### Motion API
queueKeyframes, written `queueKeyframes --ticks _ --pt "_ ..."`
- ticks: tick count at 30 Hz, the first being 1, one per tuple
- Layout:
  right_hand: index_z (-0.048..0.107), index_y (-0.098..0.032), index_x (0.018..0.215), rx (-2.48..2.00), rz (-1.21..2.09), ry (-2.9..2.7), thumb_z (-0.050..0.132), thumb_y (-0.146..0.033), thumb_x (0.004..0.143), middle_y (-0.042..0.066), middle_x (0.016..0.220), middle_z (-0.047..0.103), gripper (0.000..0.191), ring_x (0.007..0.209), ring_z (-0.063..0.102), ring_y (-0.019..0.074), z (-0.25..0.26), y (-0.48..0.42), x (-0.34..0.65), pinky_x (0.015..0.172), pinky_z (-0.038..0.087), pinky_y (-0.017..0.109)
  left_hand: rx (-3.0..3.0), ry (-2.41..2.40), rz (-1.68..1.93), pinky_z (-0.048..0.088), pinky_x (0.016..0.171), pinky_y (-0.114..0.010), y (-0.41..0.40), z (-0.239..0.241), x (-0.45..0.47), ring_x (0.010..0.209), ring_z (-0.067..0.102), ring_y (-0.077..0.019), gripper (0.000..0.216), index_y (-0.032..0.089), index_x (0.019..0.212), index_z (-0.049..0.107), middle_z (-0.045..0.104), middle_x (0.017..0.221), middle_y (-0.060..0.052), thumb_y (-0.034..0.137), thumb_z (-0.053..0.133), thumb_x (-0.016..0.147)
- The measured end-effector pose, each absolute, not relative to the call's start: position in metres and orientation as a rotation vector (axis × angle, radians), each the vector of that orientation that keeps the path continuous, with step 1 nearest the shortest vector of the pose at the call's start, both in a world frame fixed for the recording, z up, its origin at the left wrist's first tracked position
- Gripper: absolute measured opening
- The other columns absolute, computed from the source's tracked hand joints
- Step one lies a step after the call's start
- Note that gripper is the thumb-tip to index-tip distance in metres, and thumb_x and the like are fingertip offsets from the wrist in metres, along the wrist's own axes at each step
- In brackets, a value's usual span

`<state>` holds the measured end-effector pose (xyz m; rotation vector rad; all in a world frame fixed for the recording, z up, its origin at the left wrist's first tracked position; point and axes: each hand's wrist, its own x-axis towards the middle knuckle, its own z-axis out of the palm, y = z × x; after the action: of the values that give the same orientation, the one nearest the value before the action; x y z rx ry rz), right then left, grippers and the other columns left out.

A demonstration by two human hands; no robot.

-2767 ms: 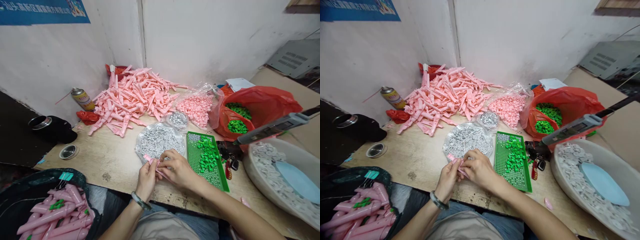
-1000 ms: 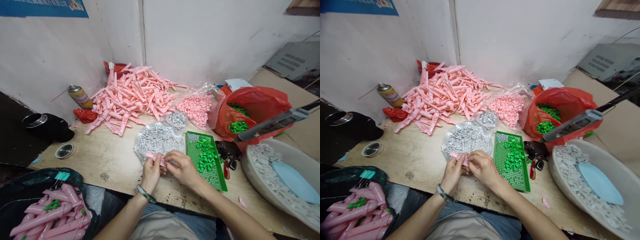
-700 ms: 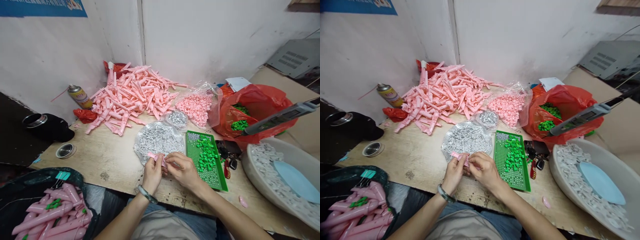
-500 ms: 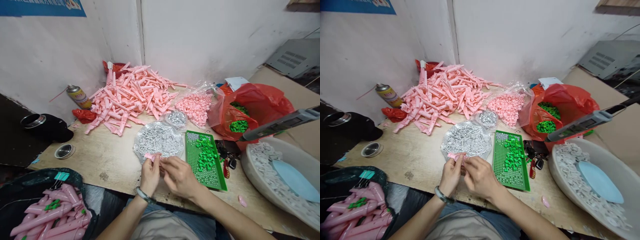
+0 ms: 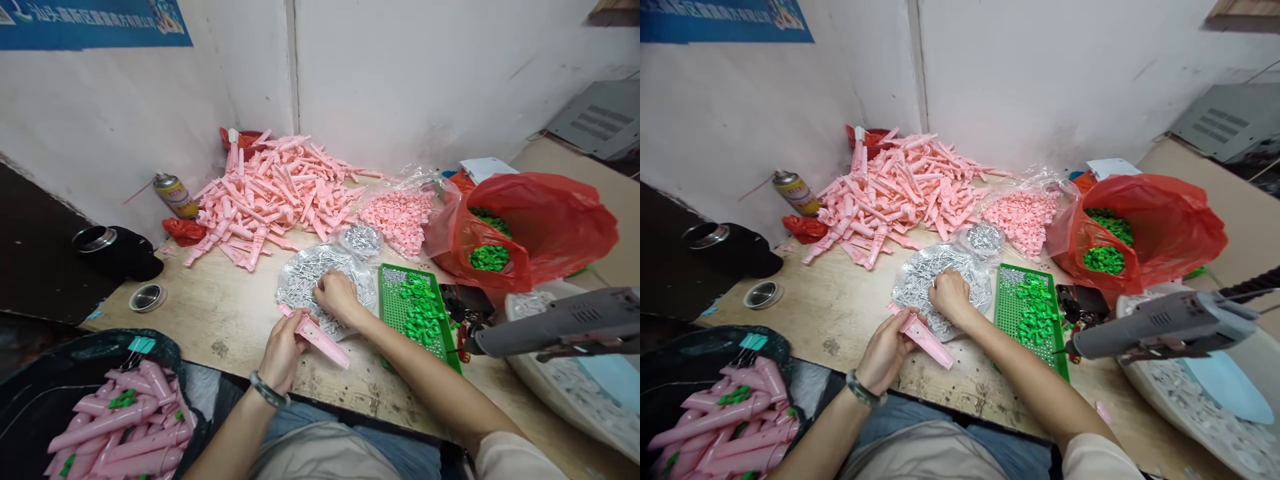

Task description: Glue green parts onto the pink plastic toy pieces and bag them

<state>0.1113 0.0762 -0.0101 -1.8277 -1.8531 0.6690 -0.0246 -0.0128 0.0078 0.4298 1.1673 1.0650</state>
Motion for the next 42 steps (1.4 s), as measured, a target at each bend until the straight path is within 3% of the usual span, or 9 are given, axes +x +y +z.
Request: queueKeyframes --ticks 3,6,12,19,22,27,31,36,42 --pt "0.065 -0.016 0.068 -1.792 0.791 -1.779 0.06 -0.022 0.08 0.011 0.088 0.069 0.014 0.087 0.064 0.0248 -0.008 0.079 0.116 0.079 0.048 0.037 0.26 1.017 0.944 0.057 0.078 -0.039 -0.013 0.016 -0.028 0.088 0.069 -0.0246 0.033 0.014 0.107 0.06 0.069 0.09 -0.008 0.016 0.064 0.075" --pt "0.065 -0.018 0.088 -1.676 0.968 -1.711 0.054 -0.03 0.087 0.004 0.082 0.069 0.016 0.073 0.065 0.0173 0.001 0.073 0.13 0.067 0.051 0.03 0.346 1.014 0.92 0.057 0.082 -0.041 -0.013 0.015 -0.027 0.093 0.07 -0.0254 0.048 0.015 0.112 0.056 0.068 0.095 -0.008 0.004 0.065 0.066" --pt "0.061 -0.018 0.09 -1.171 1.613 -1.399 0.07 -0.034 0.079 0.001 0.076 0.065 0.021 0.064 0.06 0.0126 0.018 0.036 0.15 0.059 0.05 0.026 0.579 0.927 0.85 0.058 0.08 -0.038 -0.013 0.008 -0.013 0.096 0.07 -0.0278 0.057 0.017 0.122 0.057 0.068 0.113 -0.013 0.018 0.076 0.068" --pt "0.068 -0.02 0.089 -1.302 1.075 -1.784 0.068 -0.027 0.086 0.002 0.096 0.06 0.007 0.084 0.059 0.0144 0.014 0.028 0.149 0.076 0.048 0.028 0.604 0.907 0.848 0.06 0.077 -0.038 -0.011 0.008 -0.009 0.094 0.071 -0.0284 0.053 0.017 0.12 0.06 0.071 0.108 -0.012 0.023 0.078 0.07" --pt "0.067 -0.022 0.099 -1.406 0.872 -1.957 0.065 -0.032 0.089 0.002 0.102 0.06 0.015 0.083 0.059 0.0131 0.009 0.062 0.138 0.074 0.048 0.025 0.534 0.956 0.874 0.061 0.075 -0.041 -0.007 0.008 -0.015 0.092 0.072 -0.0291 0.043 0.015 0.112 0.061 0.071 0.108 -0.013 0.024 0.078 0.073" --pt "0.057 -0.009 0.123 -1.698 0.389 -1.981 0.052 -0.027 0.095 0.018 0.126 0.056 0.034 0.116 0.051 0.0266 0.009 0.158 0.117 0.103 0.038 0.04 0.351 0.979 0.916 0.06 0.081 -0.046 -0.005 0.008 -0.024 0.102 0.07 -0.0311 0.028 0.015 0.103 0.058 0.068 0.115 -0.016 0.012 0.07 0.078" --pt "0.057 -0.003 0.122 -1.703 0.349 -2.042 0.048 -0.023 0.095 0.027 0.133 0.051 0.035 0.125 0.042 0.0344 0.01 0.204 0.086 0.106 0.032 0.049 0.247 0.988 0.97 0.058 0.087 -0.048 -0.008 0.01 -0.024 0.11 0.067 -0.0309 0.025 0.015 0.105 0.057 0.065 0.124 -0.018 0.008 0.064 0.083" --pt "0.067 -0.009 0.104 -1.591 0.52 -2.185 0.062 -0.019 0.085 0.021 0.114 0.065 0.022 0.113 0.055 0.0311 0.012 0.205 0.042 0.095 0.044 0.04 0.192 1.001 1.016 0.056 0.092 -0.045 -0.006 0.013 -0.028 0.115 0.065 -0.0291 0.028 0.017 0.106 0.057 0.064 0.127 -0.017 0.008 0.066 0.081" --pt "0.064 -0.014 0.12 -1.397 0.844 -2.144 0.052 -0.022 0.088 0.011 0.109 0.068 0.036 0.09 0.064 0.0187 0.048 0.172 0.099 0.078 0.052 0.031 0.348 1.05 1.018 0.06 0.08 -0.038 0.001 0.018 -0.046 0.103 0.069 -0.0269 0.028 0.016 0.106 0.061 0.067 0.124 -0.017 0.014 0.07 0.079"
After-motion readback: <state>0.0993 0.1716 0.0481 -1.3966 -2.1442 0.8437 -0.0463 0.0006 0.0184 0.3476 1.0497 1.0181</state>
